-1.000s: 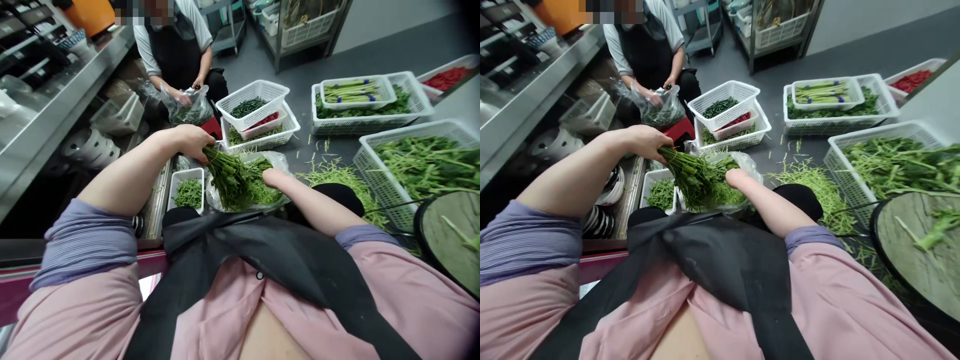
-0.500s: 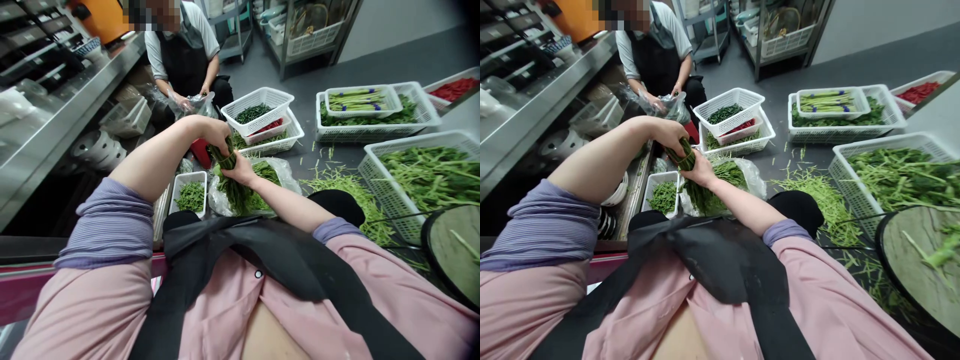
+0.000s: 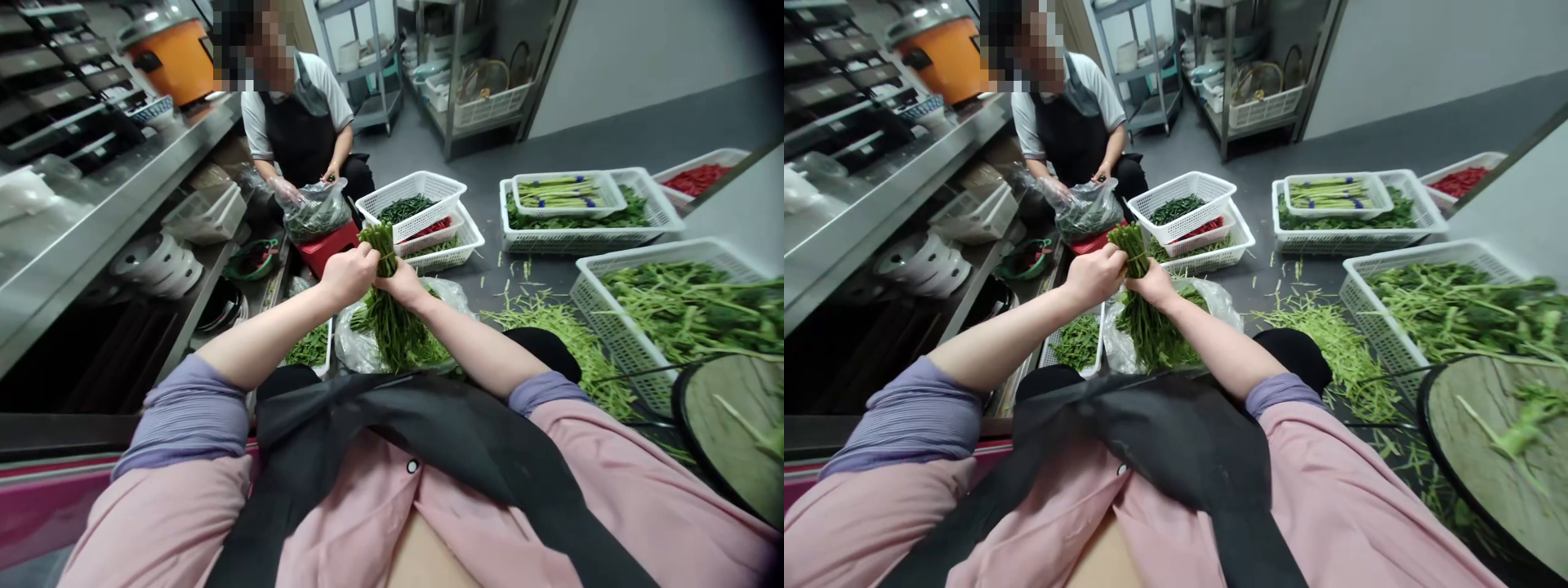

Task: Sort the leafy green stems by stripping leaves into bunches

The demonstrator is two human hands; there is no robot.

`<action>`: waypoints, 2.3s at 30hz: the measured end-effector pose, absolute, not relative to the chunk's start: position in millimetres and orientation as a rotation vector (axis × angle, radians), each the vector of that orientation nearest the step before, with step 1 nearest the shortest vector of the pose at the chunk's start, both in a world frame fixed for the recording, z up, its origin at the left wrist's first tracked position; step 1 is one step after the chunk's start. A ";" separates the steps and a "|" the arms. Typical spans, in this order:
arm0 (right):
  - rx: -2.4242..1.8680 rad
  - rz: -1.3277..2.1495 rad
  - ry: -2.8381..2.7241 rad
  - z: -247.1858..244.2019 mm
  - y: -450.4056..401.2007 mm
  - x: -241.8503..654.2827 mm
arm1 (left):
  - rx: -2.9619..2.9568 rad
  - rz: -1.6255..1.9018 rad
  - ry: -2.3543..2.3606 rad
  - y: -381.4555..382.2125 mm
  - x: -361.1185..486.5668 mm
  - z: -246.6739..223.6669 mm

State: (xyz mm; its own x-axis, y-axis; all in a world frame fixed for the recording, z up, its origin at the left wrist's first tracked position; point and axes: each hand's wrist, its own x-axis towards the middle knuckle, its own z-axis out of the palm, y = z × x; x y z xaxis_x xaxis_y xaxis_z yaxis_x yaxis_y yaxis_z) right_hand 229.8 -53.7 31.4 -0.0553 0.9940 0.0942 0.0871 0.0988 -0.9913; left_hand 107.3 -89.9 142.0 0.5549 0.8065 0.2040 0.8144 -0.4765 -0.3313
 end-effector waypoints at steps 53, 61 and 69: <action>-0.484 2.101 -1.060 32.4 -91.6 275.8 | -2.743 -0.437 -1.868 12.0 165.7 172.5; -0.532 2.070 -1.105 21.0 -88.4 283.2 | -2.695 -0.623 -1.947 25.6 177.3 162.2; -0.180 2.237 -1.253 32.1 -92.5 261.5 | -3.192 0.351 -2.057 7.5 171.4 143.1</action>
State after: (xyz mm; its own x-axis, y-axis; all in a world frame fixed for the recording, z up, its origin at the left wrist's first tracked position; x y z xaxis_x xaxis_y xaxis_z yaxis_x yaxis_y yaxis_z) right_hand 261.5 -92.5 32.1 -0.8321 0.5336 0.1514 -0.4076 -0.4032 -0.8193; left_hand 171.4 7.5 143.1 0.4662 0.7475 -0.4732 0.8621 -0.2637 0.4328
